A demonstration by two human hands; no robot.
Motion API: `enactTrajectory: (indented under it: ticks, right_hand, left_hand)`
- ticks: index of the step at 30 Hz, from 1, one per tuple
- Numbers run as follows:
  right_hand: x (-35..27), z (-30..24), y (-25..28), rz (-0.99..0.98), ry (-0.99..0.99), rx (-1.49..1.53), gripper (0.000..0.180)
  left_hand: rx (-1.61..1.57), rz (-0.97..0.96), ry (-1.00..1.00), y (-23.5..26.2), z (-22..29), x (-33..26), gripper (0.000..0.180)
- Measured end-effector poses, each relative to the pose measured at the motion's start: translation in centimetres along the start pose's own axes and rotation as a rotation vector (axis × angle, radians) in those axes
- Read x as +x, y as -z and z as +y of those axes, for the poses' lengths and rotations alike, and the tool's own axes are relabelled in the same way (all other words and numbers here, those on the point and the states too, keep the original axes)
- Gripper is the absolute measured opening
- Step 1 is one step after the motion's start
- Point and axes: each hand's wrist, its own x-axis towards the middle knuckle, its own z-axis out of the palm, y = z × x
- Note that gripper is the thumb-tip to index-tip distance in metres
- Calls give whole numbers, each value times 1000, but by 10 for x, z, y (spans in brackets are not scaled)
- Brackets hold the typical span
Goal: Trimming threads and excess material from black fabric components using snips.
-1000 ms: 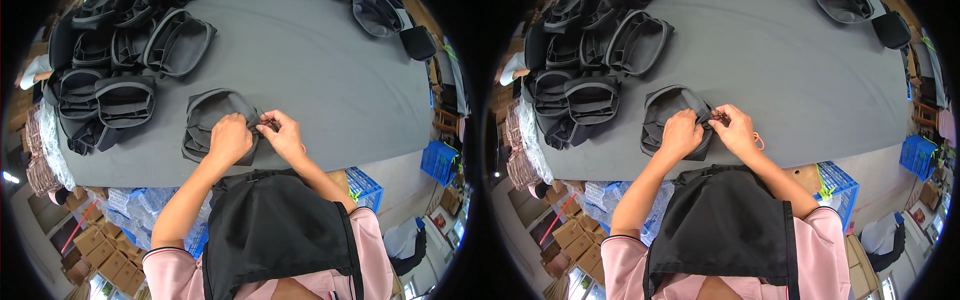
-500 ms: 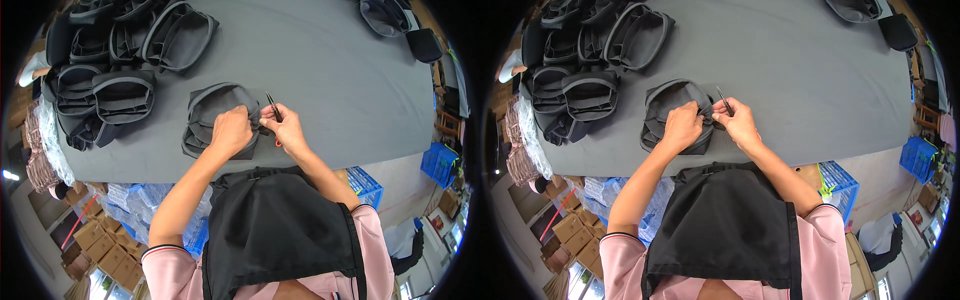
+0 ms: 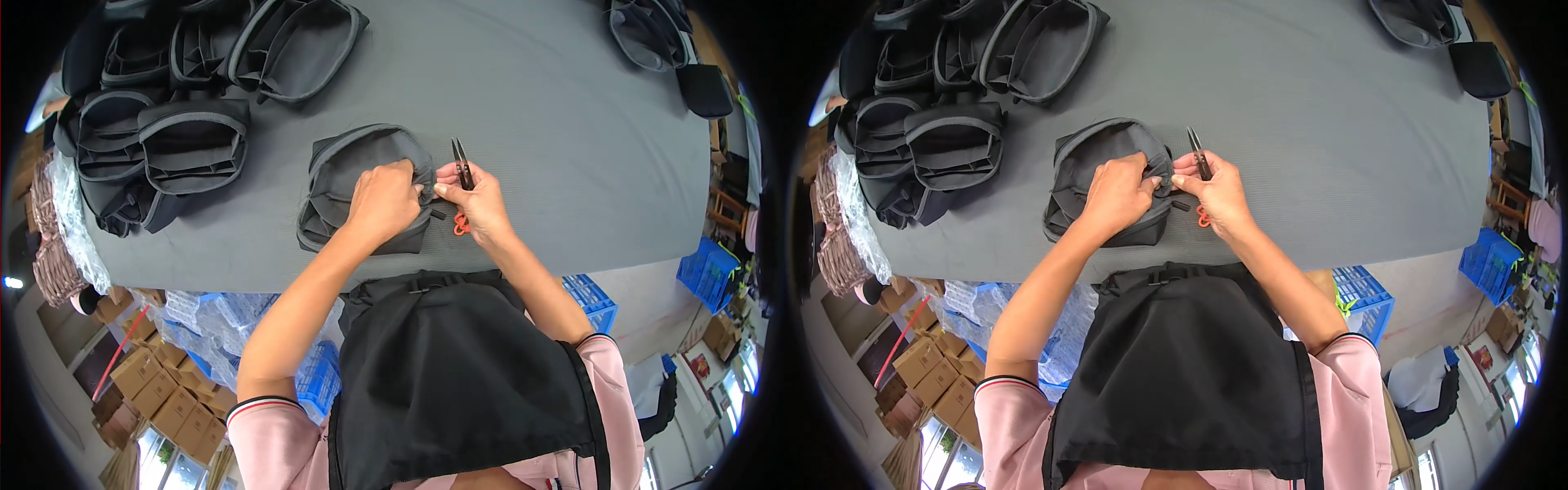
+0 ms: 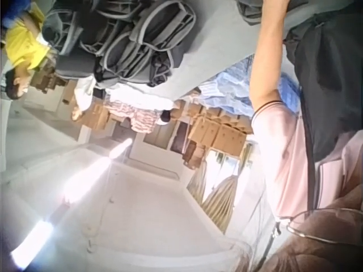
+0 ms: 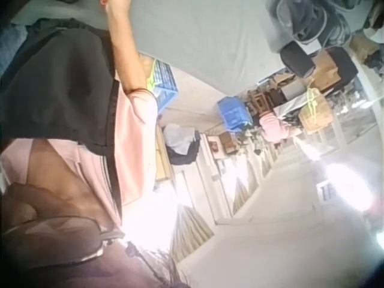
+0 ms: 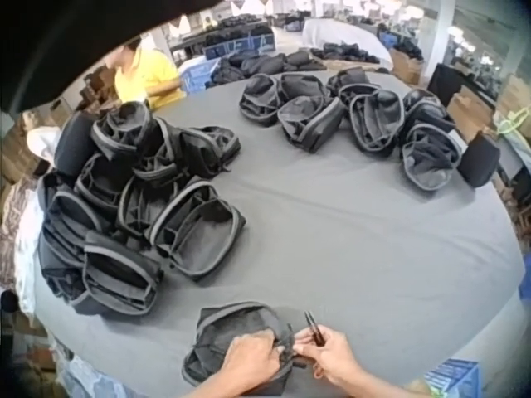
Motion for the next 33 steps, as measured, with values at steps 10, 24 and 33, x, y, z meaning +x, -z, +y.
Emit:
enactTrajectory:
  ticks: [10,24,33]
  right_hand:
    - [-35,-27,4,49,627,-951,23]
    - [-42,-39,-4,-73,780,-1516,29]
    - [-41,-37,16,6,165,-611,19]
  left_hand:
    - [-158,-70,6,4,-16,13,29]
    - [-185,-213,104,16,-9,15,28]
    - [-179,-183,99,15,-8,16,26]
